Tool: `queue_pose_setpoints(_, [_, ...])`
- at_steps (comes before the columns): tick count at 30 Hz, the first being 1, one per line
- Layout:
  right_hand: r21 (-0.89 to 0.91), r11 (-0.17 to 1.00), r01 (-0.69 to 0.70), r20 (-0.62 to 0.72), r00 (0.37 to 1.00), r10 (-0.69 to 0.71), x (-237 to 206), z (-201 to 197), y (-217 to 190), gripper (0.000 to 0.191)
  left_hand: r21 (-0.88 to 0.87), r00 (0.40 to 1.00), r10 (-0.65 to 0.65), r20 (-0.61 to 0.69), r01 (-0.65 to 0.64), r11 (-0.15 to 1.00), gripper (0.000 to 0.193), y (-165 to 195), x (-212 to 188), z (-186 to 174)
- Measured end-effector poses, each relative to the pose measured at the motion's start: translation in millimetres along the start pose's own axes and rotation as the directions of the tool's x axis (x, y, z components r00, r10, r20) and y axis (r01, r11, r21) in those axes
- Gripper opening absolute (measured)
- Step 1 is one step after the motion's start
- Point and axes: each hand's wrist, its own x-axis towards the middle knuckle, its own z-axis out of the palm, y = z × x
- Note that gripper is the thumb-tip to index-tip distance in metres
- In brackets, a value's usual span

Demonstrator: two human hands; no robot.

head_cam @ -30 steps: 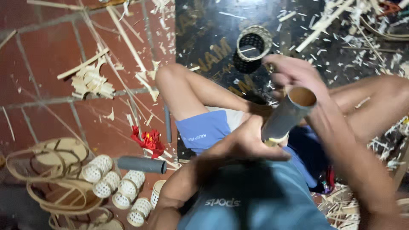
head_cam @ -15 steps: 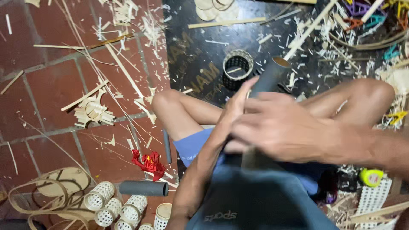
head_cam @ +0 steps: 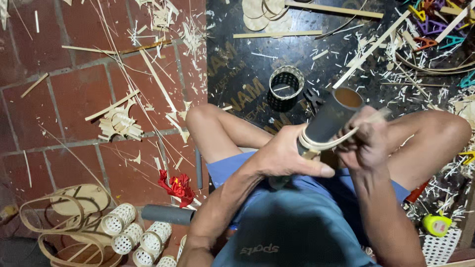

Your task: The person sits on the floor assembling bamboo lantern bodies. They fit a bamboo ring onto a woven bamboo cylinder, cut thin bamboo strips with pliers, bend a strip around a gray PVC pipe form, and trim bamboo pieces with a knife.

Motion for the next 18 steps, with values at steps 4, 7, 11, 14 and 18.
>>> queue_pose_setpoints(4, [0.219, 0.890, -0.401, 0.595, 0.777, 0.204, 59.7, 21.0, 9.4, 0.018, 0.470, 0.968, 0.056, 0.245, -0.169, 0.866, 0.042, 18.0, -7.1, -5.9])
queue_pose_setpoints(7, [-0.644, 0.680, -0.350, 0.530, 0.438, 0.726, 116.1, 38.6, -39.3, 0.030, 0.887, 0.985, -0.016, 0.169, -0.145, 0.438, 0.045, 21.5, -13.5, -10.8])
queue_pose_setpoints(11, [-0.887, 0.318, 0.334, 0.453, 0.498, 0.739, 115.2, 75.8, -83.2, 0.042, 0.990, 0.965, 0.263, -0.018, 0.054, -0.130, 0.024, 8.9, -14.2, -14.6])
queue_pose_setpoints(14, [-0.859, 0.126, 0.496, 0.468, 0.661, 0.587, 87.5, 100.7, -91.5, 0.045, 0.942, 0.839, 0.543, 0.032, 0.156, -0.297, 0.033, -5.8, -1.7, -19.5])
queue_pose_setpoints(18, [-0.789, 0.360, 0.498, 0.591, 0.776, 0.222, 53.7, 113.6, -77.6, 0.033, 0.901, 0.731, 0.671, 0.127, 0.198, -0.387, 0.033, -18.9, 10.8, -31.9])
